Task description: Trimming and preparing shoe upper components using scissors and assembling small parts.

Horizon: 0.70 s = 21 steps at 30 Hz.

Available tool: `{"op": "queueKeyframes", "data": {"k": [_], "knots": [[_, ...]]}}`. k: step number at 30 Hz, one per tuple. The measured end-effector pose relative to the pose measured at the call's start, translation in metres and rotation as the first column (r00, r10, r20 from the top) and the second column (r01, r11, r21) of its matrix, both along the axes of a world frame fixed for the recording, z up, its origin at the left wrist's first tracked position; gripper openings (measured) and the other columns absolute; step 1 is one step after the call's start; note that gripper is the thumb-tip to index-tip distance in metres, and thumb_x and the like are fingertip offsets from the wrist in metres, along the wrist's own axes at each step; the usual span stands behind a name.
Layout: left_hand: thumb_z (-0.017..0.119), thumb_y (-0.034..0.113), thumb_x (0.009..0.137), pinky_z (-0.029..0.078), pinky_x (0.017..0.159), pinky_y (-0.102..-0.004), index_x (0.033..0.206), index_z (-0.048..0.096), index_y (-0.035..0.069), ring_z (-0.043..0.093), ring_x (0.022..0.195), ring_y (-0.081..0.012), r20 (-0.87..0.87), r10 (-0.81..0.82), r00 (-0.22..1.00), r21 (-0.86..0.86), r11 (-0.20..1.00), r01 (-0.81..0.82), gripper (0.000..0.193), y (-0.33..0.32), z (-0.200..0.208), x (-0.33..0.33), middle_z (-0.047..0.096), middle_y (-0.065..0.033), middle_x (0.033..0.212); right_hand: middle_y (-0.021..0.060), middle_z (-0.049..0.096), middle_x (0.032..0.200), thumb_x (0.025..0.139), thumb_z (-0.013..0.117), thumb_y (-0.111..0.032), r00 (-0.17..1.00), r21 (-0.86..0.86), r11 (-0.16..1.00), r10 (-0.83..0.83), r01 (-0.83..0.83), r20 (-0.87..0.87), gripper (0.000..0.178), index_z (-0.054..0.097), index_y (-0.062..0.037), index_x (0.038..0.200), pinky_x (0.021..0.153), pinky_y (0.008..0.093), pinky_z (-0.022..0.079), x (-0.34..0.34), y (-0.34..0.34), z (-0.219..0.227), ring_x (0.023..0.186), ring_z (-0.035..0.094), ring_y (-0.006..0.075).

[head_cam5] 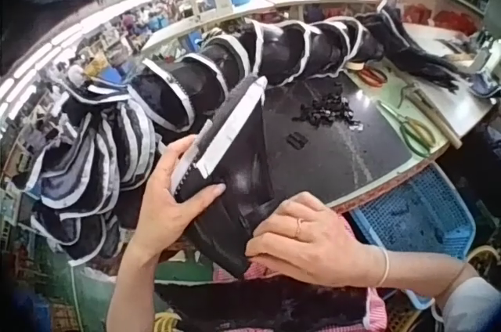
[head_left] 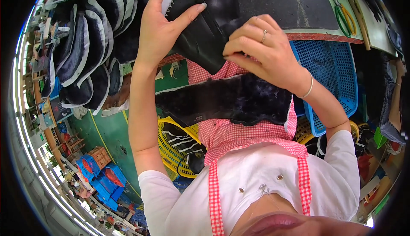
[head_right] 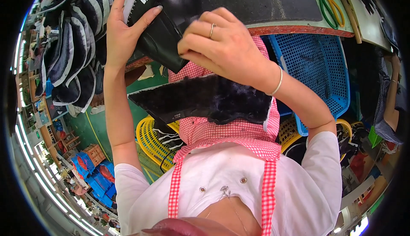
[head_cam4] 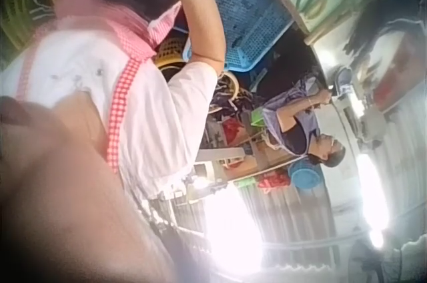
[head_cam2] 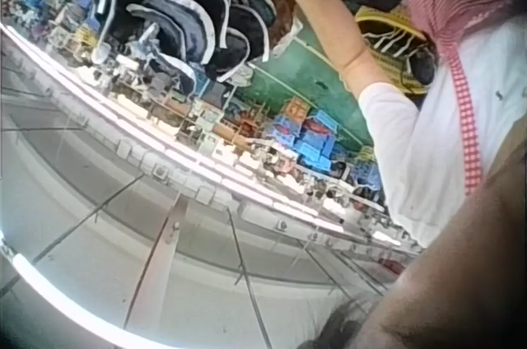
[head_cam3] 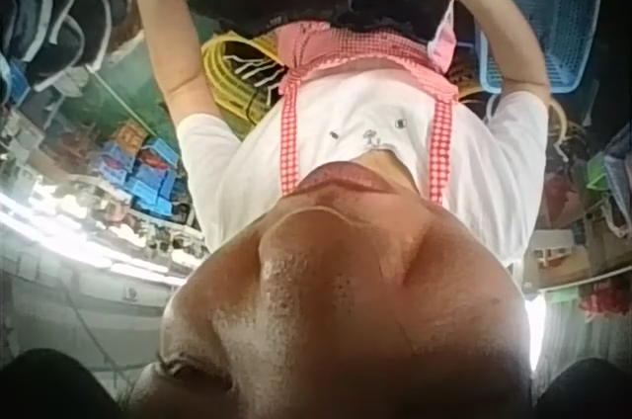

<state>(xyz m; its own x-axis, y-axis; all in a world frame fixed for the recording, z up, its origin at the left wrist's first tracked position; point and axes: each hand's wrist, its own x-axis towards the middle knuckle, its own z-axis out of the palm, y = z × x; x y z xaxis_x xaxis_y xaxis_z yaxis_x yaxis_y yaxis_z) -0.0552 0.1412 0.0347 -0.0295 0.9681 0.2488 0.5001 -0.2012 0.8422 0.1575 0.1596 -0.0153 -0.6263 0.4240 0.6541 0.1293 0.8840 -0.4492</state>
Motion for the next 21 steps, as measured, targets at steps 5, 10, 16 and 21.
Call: {"op": "queueKeyframes", "data": {"k": [5, 10, 16, 21], "knots": [[0.068, 0.01, 0.086, 0.042, 0.094, -0.0241, 0.134, 0.045, -0.001, 0.054, 0.109, -0.0118, 0.142, 0.049, 0.989, -0.041, 0.998, -0.044, 0.055, -0.023, -0.011, -0.009, 0.056, -0.0071, 0.122, 0.0034, 0.059, 0.078, 0.072, 0.072, -0.013, 0.99, -0.161, 0.981, 0.093, -0.109, -0.101, 0.014, 0.06, -0.0094, 0.079, 0.07, 0.034, 0.046, -0.007, 0.001, 0.036, 0.073, 0.058, 0.0233], [0.068, 0.005, 0.081, 0.049, 0.077, -0.0289, 0.121, 0.054, 0.004, 0.063, 0.088, -0.0175, -0.094, 0.118, 0.988, 0.376, 0.924, -0.075, 0.042, -0.057, -0.003, 0.013, 0.065, -0.0053, 0.101, 0.0026, 0.054, 0.071, 0.07, 0.07, -0.007, 0.959, -0.295, 0.914, 0.281, -0.278, -0.033, 0.014, 0.057, -0.0093, 0.075, 0.061, 0.0324, 0.048, 0.025, -0.037, 0.04, 0.068, 0.056, 0.0221], [0.054, 0.02, 0.092, 0.043, 0.07, -0.0265, 0.095, 0.054, 0.006, 0.054, 0.084, -0.0145, 0.78, -0.339, 0.525, -0.338, 0.478, 0.811, 0.015, -0.186, -0.004, 0.054, 0.054, -0.0068, 0.089, 0.0067, 0.059, 0.079, 0.066, 0.075, 0.001, 0.972, -0.272, 0.934, 0.229, -0.233, -0.046, 0.022, 0.06, -0.0032, 0.081, 0.062, 0.0308, 0.046, 0.018, -0.062, 0.031, 0.07, 0.058, 0.0222], [0.034, 0.039, 0.101, 0.038, 0.064, -0.0264, 0.1, 0.055, 0.003, 0.049, 0.075, -0.0126, 0.877, 0.27, 0.398, -0.404, 0.863, 0.304, 0.042, -0.225, -0.017, 0.108, 0.049, -0.0044, 0.085, 0.0011, 0.052, 0.076, 0.068, 0.07, -0.01, 0.976, -0.261, 0.941, 0.213, -0.214, -0.033, 0.018, 0.056, -0.0125, 0.078, 0.05, 0.0289, 0.048, 0.016, -0.111, 0.036, 0.069, 0.057, 0.0179]]}}
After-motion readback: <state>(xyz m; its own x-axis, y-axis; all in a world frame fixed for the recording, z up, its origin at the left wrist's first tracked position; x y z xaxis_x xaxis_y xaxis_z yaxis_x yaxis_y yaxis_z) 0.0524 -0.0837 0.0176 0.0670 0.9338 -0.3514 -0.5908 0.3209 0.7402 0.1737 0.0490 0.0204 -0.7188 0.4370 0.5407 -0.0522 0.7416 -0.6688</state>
